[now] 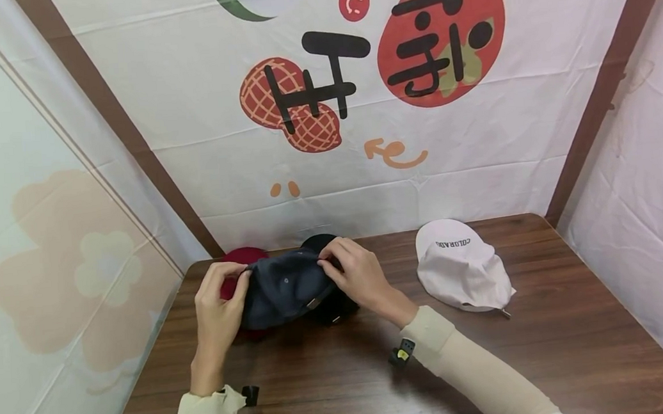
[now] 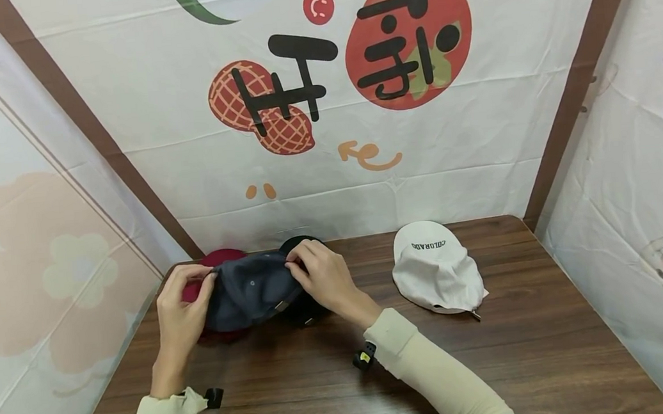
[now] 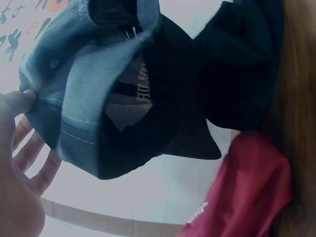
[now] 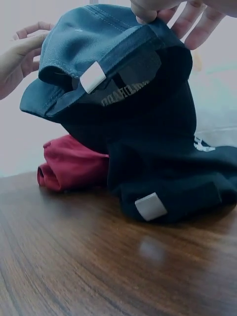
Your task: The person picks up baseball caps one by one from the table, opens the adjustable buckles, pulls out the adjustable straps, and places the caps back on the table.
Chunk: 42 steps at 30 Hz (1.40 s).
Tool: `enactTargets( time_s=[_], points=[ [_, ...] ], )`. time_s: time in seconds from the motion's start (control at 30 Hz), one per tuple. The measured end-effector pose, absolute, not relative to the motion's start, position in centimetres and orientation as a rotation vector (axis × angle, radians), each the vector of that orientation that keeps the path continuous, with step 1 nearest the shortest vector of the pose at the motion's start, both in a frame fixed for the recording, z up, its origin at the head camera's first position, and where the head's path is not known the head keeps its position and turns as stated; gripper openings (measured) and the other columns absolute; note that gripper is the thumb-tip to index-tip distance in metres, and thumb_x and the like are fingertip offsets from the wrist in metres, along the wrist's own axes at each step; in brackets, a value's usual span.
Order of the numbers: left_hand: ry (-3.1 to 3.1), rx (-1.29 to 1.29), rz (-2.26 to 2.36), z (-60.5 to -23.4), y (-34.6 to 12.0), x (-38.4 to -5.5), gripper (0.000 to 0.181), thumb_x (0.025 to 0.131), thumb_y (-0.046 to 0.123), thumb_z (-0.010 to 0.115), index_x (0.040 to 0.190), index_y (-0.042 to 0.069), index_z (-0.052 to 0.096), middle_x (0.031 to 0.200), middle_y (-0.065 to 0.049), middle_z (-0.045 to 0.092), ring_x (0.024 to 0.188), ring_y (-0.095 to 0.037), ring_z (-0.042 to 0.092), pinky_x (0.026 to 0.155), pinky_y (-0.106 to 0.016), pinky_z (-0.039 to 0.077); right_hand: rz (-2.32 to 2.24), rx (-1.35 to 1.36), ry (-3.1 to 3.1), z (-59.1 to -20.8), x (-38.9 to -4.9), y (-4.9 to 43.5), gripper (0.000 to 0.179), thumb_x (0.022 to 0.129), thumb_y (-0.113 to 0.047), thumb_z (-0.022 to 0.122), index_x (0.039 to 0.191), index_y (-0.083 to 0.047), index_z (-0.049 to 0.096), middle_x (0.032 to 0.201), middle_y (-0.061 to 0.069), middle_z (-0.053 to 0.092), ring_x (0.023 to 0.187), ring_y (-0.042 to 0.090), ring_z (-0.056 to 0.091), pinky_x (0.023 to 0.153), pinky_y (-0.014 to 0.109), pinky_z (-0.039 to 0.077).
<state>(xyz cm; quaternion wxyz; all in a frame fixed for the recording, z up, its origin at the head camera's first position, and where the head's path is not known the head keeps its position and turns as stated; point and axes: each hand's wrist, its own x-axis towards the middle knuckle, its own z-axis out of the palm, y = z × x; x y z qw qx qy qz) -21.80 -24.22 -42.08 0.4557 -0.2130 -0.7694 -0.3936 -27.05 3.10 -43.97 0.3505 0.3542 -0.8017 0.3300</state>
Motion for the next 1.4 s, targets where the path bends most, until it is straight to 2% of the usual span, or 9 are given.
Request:
enactTargets(
  time_s=[0.27,0.67,0.9,1.13,1.4],
  points=[
    [-1.887,-0.54,-0.993,-40.7,-23.4,-21.9,0.024,0.086,-0.016,0.078,0.106,-0.003,0.076,0.1,-0.016,0.072,0.096,-0.004,0.063,0.086,-0.012,0.051,0.883,0.904,-2.036,-42.3,-26.4,4.3,0.004,0.101,-0.018,0.074,0.103,-0.015,0.072,0.099,-0.002,0.071,0.085,0.011,0.067,0.073,0.027,0.058],
    [-1.83,-0.6,-1.031,-38.5,-21.4,-21.9,0.02,0.088,-0.015,0.076,0.105,-0.004,0.076,0.097,-0.017,0.071,0.09,-0.006,0.062,0.08,-0.011,0.05,0.894,0.875,-2.021,-40.0,-24.7,6.3,0.003,0.1,-0.017,0.074,0.099,-0.015,0.072,0.094,-0.003,0.071,0.072,0.01,0.062,0.062,0.023,0.051],
    [-1.814,-0.636,-1.042,-37.6,-20.5,-21.9,0.02,0.089,-0.014,0.076,0.106,-0.004,0.077,0.097,-0.017,0.071,0.091,-0.006,0.063,0.077,-0.012,0.049,0.952,0.866,-1.998,-39.0,-23.9,7.3,0.004,0.097,-0.013,0.075,0.096,-0.014,0.072,0.09,-0.003,0.071,0.069,0.012,0.064,0.06,0.024,0.053],
    [-1.783,-0.669,-1.058,-36.9,-19.3,-21.7,0.02,0.088,-0.015,0.076,0.104,-0.005,0.076,0.097,-0.018,0.071,0.087,-0.008,0.061,0.075,-0.016,0.048,1.01,0.859,-2.01,-38.0,-22.9,8.6,0.005,0.1,-0.016,0.072,0.097,-0.013,0.072,0.091,-0.002,0.071,0.069,0.01,0.063,0.059,0.027,0.054],
    [-1.766,-0.715,-1.094,-36.3,-17.8,-21.5,0.021,0.087,-0.016,0.076,0.104,-0.005,0.076,0.098,-0.019,0.072,0.083,-0.011,0.06,0.074,-0.016,0.047,1.054,0.832,-1.969,-37.2,-22.2,10.1,0.007,0.095,-0.007,0.076,0.094,-0.012,0.072,0.088,-0.001,0.071,0.069,0.01,0.063,0.058,0.024,0.052]
  ],
)
